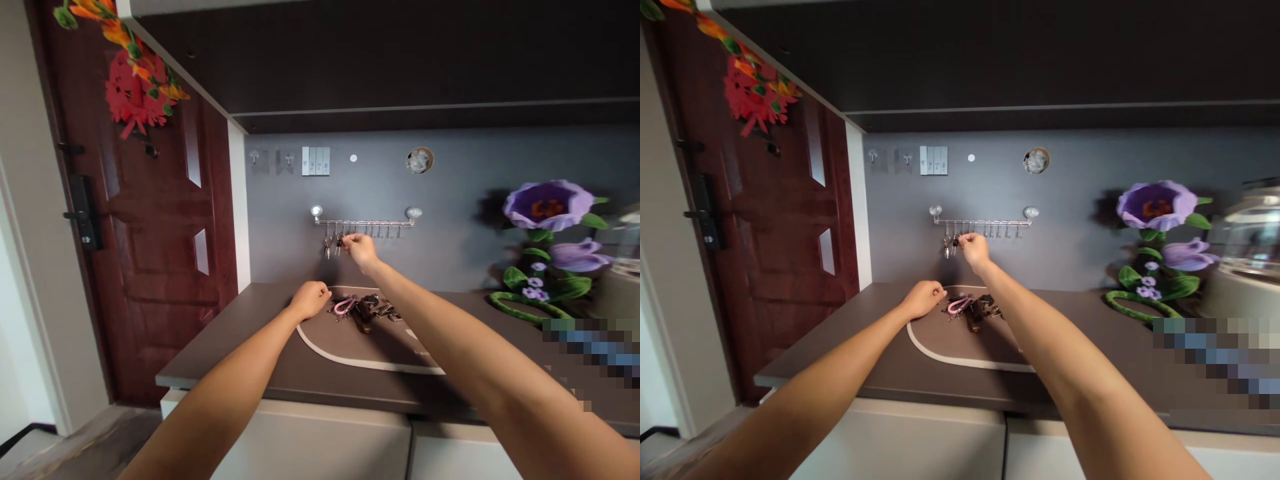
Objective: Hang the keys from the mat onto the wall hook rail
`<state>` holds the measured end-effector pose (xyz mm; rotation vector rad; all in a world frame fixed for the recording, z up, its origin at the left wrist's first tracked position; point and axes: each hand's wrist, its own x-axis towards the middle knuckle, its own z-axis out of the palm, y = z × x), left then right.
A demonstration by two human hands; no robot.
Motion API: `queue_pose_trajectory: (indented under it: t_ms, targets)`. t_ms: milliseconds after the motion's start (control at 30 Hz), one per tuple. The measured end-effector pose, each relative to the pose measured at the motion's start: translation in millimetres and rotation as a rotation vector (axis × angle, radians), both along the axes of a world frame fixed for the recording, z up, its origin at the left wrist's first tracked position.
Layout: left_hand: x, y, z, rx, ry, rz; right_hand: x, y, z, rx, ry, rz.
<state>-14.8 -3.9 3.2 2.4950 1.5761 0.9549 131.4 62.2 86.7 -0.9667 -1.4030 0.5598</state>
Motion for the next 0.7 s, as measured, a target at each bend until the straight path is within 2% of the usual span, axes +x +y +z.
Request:
queue_pose_trajectory:
  t_ms: [233,467,700]
  targets:
    - [0,2,-1.6,0.006,0.047,0.004,-17,15,14.7,-0.099,0.096,-0.069]
    - [0,3,-2.1,0.032,0.097,-0.002,-25,28,14.9,-0.160,0.129,-0.151]
    - [-2,7,-3.7,0.002,0.073,0.001,-27,31,9.1,-0.162,0.076,-0.160]
